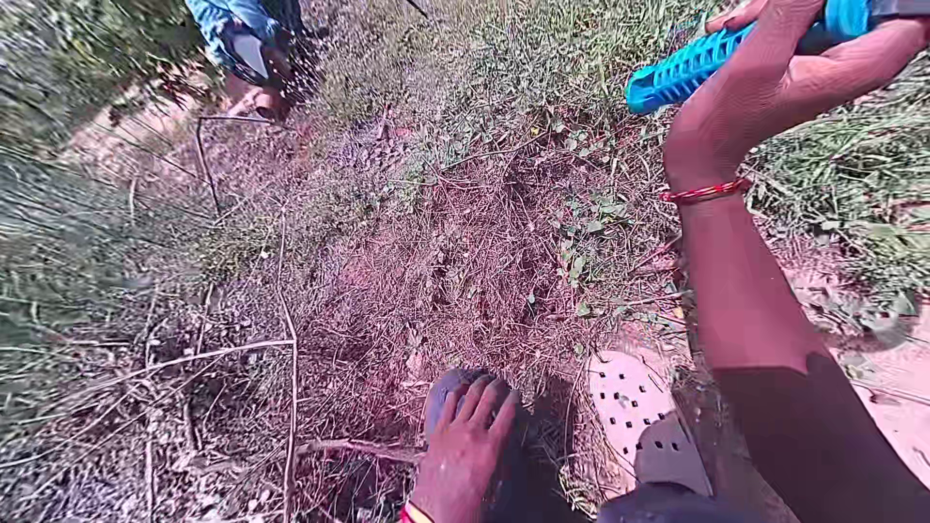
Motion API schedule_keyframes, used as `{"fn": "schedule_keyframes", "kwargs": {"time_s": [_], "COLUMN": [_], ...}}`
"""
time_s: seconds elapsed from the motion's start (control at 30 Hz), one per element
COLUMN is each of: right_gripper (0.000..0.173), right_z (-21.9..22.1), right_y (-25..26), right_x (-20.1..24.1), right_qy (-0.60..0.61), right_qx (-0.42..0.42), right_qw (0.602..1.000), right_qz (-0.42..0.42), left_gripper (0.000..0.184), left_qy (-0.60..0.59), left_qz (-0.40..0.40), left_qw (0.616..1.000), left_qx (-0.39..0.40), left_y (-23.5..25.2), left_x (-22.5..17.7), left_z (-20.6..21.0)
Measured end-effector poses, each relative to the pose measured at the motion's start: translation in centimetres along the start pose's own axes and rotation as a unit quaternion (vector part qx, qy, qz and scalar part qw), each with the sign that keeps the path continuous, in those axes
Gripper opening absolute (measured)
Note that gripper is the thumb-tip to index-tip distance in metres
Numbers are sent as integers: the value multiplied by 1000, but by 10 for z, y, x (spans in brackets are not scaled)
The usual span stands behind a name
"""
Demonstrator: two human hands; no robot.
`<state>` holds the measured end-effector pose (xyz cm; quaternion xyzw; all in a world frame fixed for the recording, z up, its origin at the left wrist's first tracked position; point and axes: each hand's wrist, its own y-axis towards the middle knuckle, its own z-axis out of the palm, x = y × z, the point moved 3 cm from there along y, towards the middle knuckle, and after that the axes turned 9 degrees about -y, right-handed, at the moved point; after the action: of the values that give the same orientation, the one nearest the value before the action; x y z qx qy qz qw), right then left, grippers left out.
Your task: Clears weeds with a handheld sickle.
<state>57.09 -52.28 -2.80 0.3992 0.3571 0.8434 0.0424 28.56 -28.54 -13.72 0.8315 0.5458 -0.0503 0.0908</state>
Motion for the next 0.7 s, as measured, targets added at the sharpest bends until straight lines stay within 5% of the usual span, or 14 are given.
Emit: {"fn": "schedule_keyframes", "kwargs": {"time_s": [0.07,0.17,0.2,0.23,0.37,0.5,0.57,0.63,0.7], "right_gripper": [17,52,58,58,56,52,52,52,54], "right_z": [1,-50,-66,-75,-59,-62,-64,-67,-76], "right_y": [-82,-188,-211,-224,-208,-188,-193,-199,-195], "right_x": [-62,-106,-98,-85,-49,-55,-52,-35,-17], "right_qy": [-155,-315,-350,-371,-361,-349,-350,-347,-341], "right_qx": [206,640,700,720,720,708,703,696,703], "right_qw": [951,609,532,505,496,507,509,508,498], "right_qz": [172,346,324,299,323,346,353,369,376], "left_gripper": [30,28,32,34,37,42,38,35,31], "left_qy": [-108,-339,-399,-424,-257,-237,-266,-309,-362], "left_qz": [-38,-126,-147,-149,-120,-194,-261,-345,-385], "left_qw": [993,924,890,873,910,856,870,875,848], "left_qx": [32,124,167,190,303,417,322,138,-17], "left_y": [12,30,28,23,20,30,36,37,39], "left_x": [-46,-109,-115,-111,-77,-46,-45,-46,-40], "left_z": [37,77,90,98,98,105,100,89,82]}}
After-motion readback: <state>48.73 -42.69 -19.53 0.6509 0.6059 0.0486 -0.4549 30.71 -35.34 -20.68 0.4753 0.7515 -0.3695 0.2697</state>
